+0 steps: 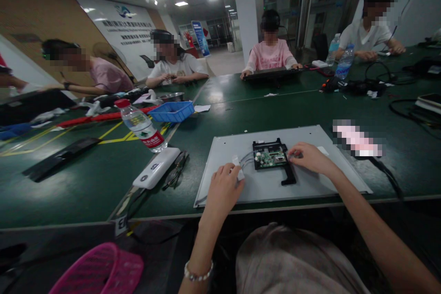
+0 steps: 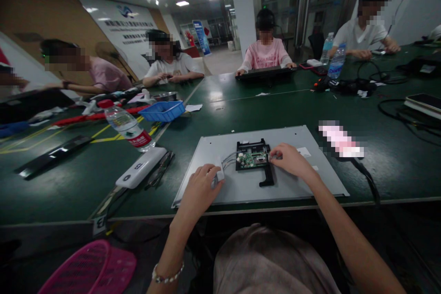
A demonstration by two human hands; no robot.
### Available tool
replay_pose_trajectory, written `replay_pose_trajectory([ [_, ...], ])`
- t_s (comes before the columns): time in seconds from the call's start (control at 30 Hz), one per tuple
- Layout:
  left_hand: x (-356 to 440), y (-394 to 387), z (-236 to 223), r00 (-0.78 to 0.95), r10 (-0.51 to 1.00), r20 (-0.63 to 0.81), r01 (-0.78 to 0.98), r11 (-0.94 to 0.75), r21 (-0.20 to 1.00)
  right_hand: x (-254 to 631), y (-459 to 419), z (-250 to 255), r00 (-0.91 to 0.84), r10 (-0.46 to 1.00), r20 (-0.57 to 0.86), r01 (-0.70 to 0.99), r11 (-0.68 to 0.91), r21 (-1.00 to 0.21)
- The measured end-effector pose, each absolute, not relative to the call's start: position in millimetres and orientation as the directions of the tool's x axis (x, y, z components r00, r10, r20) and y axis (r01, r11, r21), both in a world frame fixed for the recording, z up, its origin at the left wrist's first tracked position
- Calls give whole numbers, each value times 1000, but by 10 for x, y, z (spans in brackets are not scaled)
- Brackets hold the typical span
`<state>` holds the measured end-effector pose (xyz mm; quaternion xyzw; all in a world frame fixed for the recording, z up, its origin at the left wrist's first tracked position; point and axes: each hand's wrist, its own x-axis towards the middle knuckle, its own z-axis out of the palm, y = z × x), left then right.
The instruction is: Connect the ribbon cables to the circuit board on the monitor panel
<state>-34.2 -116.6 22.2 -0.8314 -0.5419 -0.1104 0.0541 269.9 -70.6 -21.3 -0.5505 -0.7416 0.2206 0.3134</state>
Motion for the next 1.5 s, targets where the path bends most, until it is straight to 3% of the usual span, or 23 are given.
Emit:
replay_pose_trajectory([
  [0.1,-364,-1157,228,401,890,216,915,-400,-52,2733,-733,-253,-127,970,209,602,243,-761],
  [0.2,-395,-1130,234,374,882,288,926,-372,-63,2803,-771,-299,-28,975,221,564,198,-802],
  [0.4,-398,-1102,202,310,872,379,932,-357,59,2887,-816,-356,103,961,258,663,127,-738],
  [0.67,-377,-1048,107,318,910,266,915,-369,166,2897,-812,-423,101,928,359,756,163,-634],
  [0.9,-401,-1024,148,266,943,200,958,-282,57,2907,-824,-439,76,924,376,766,187,-615],
  [1.17,-436,-1022,207,222,942,251,972,-234,23,2883,-859,-416,86,922,377,775,176,-607],
  [1.5,-457,-942,158,309,924,227,890,-365,274,2832,-881,-362,125,916,380,768,153,-622],
])
